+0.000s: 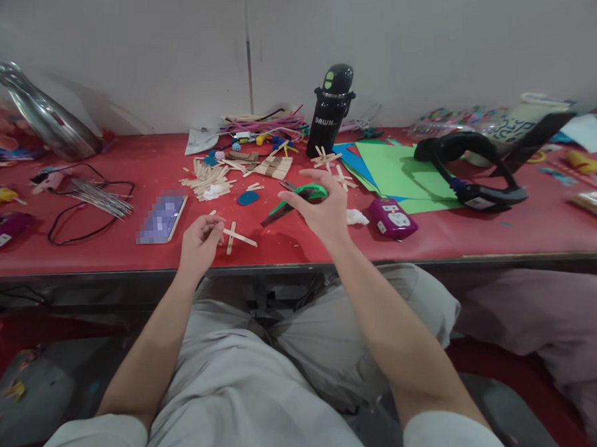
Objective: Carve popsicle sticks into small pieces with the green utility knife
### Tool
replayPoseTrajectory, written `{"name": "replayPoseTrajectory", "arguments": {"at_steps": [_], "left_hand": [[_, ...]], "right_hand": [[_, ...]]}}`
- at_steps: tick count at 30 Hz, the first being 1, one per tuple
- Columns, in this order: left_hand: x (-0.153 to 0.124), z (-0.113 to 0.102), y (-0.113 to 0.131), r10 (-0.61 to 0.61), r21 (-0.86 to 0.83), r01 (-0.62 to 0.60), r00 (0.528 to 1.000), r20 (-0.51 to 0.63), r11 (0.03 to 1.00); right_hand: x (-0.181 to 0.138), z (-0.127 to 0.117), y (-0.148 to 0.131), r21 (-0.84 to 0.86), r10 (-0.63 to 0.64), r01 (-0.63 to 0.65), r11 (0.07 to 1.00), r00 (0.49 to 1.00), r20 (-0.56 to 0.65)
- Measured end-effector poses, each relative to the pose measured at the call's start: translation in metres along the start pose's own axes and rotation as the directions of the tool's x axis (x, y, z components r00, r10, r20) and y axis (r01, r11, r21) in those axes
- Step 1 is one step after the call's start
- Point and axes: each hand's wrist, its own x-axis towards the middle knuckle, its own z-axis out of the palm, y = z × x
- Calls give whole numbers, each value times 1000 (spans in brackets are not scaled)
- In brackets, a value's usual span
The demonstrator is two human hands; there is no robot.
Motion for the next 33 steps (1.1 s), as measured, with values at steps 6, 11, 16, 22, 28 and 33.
{"name": "replayPoseTrajectory", "arguments": {"at_steps": [6,11,16,22,28,33], "left_hand": [[0,-1,-1,5,5,-5,1000,1,1000],[1,-1,-2,7,26,-7,1000,12,1000],[2,-1,0,20,43,-22,999,29,999],[1,1,0,56,189,-70,995,81,979],[-1,5,-3,102,379,-135,989,108,916],[-1,8,-1,191,491,-249,967,167,835]], "right_hand": [[-9,10,-3,128,81,-102,986,984,158],[-13,15,7,-27,103,-100,995,942,318],[-13,18,15,-44,107,-97,994,910,400],[-15,15,6,52,94,-127,991,905,414],[-20,17,-5,102,104,-168,981,886,452],[-22,21,-5,95,74,-143,985,853,517]]}}
